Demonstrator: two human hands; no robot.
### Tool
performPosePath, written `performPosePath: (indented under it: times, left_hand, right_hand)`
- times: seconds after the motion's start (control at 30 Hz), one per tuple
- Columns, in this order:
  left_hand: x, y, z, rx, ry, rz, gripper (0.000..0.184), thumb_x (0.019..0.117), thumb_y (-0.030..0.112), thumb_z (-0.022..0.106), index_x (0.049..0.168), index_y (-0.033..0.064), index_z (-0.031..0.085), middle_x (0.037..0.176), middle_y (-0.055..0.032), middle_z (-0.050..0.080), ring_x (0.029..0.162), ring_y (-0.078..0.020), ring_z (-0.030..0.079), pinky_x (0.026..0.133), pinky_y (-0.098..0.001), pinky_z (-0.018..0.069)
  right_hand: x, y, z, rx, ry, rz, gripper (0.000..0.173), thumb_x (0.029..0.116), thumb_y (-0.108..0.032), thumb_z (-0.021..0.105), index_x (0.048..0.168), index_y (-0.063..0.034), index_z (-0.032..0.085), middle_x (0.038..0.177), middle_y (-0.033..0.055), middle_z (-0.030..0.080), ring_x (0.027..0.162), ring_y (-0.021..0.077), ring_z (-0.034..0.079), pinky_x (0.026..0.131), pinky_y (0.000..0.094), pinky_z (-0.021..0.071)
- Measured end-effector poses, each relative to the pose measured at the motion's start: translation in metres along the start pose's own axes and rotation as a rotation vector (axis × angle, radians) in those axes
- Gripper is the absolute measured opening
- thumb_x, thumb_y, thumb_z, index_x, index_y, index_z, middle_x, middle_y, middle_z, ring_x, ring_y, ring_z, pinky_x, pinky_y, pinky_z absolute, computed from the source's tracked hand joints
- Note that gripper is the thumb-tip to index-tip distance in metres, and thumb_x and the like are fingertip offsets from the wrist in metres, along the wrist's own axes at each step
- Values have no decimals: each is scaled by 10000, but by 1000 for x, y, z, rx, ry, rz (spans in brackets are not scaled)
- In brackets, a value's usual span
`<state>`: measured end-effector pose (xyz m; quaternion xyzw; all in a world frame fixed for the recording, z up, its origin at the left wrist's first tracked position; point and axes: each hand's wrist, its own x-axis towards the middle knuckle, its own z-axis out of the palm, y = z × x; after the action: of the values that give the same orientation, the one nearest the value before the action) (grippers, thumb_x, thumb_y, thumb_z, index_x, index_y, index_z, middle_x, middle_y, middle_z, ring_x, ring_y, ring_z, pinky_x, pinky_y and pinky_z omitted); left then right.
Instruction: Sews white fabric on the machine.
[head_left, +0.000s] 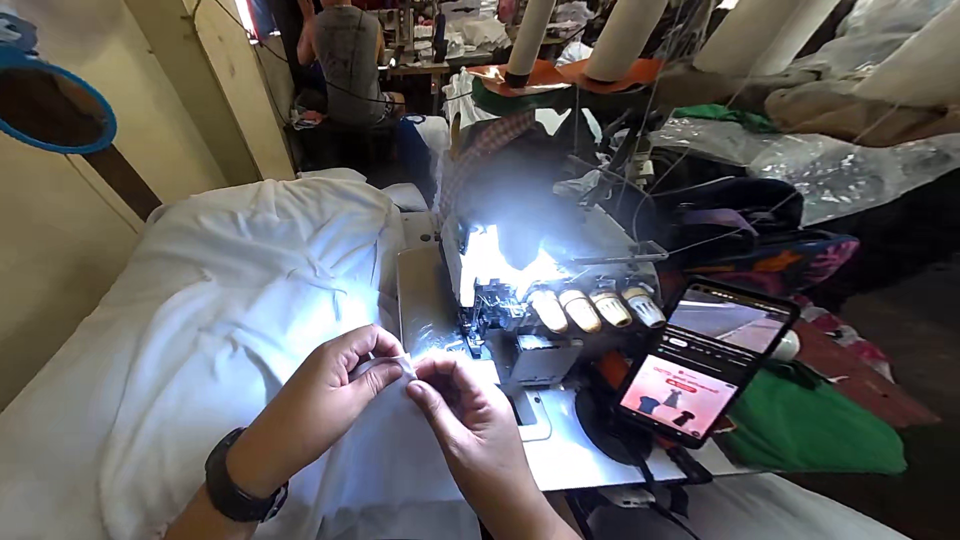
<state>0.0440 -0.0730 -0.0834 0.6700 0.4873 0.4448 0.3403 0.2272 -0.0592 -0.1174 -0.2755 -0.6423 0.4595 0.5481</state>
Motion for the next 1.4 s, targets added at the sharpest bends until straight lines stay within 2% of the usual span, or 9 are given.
performPosePath:
  times: [0.1, 0.3, 0.47, 0.6, 0.83, 0.97, 1.1, 1.23, 1.4]
  left_hand:
    - [-1, -1, 1, -31, 13, 70, 27, 962, 203, 696, 984, 190, 705, 931, 85, 707, 888, -3, 665, 815, -158, 552]
    - [-4, -5, -4, -115, -76, 117, 28, 966, 212, 695, 982, 198, 713, 969, 81, 673, 941, -2, 640, 819, -151, 539]
    - [-5, -6, -7, -196, -180, 138, 69, 975, 230, 690, 1001, 173, 719, 1040, 69, 663, 969, -3, 619, 830, -151, 531]
    - [-5, -2, -3, -53, -119, 73, 109, 959, 299, 702, 955, 192, 720, 983, 98, 657, 874, 36, 593, 743, -112, 493]
    - [-4, 12, 7, 59, 8, -127, 102, 938, 273, 716, 994, 193, 744, 894, 93, 732, 833, 0, 681, 749, -155, 558]
    - [-5, 12, 6, 171, 61, -21, 83, 934, 294, 693, 902, 235, 742, 826, 134, 655, 713, 49, 582, 626, -100, 470]
    - [-4, 9, 1, 134, 122, 77, 75, 916, 291, 696, 911, 227, 735, 851, 134, 649, 741, 51, 576, 642, -106, 477]
    - [5, 32, -8, 62, 87, 78, 117, 912, 39, 638, 1002, 89, 693, 969, 136, 647, 871, 58, 583, 769, -155, 503]
    - [31, 38, -3, 145, 283, 215, 101, 935, 63, 634, 1018, 98, 681, 974, 126, 651, 898, 49, 598, 805, -143, 515]
  right_hand:
    - [4, -3, -5, 124, -75, 106, 142, 1009, -94, 603, 1049, 8, 694, 905, 7, 695, 764, 8, 632, 686, 157, 536]
    - [11, -7, -11, 377, -118, 410, 106, 998, -84, 599, 922, -69, 671, 807, -38, 641, 687, -5, 578, 617, 151, 484]
    - [14, -12, -14, 543, -105, 598, 132, 1013, -75, 547, 920, -63, 639, 805, 3, 638, 699, 36, 612, 643, 186, 529]
    - [13, -14, -13, 366, -65, 459, 127, 1009, -90, 579, 916, -61, 661, 773, -24, 628, 652, 4, 569, 602, 151, 483]
    - [6, -9, -12, 169, -73, 108, 107, 928, 27, 641, 1031, 16, 668, 934, 30, 709, 836, 39, 676, 769, 186, 580]
    - [-9, 4, -16, 43, -132, -10, 101, 949, -5, 623, 1016, 41, 682, 938, 45, 699, 829, 14, 664, 766, 176, 579]
    - [-36, 18, -20, -147, -211, 4, 166, 945, -127, 701, 962, 37, 722, 936, 129, 705, 902, 137, 675, 829, 268, 561]
    - [-58, 23, -33, -282, -311, 67, 149, 943, -27, 651, 926, 105, 719, 919, 230, 701, 905, 310, 707, 842, 412, 576]
    - [-65, -3, -64, -177, -345, 151, 174, 941, -49, 672, 847, 92, 711, 826, 184, 687, 807, 222, 685, 748, 356, 559]
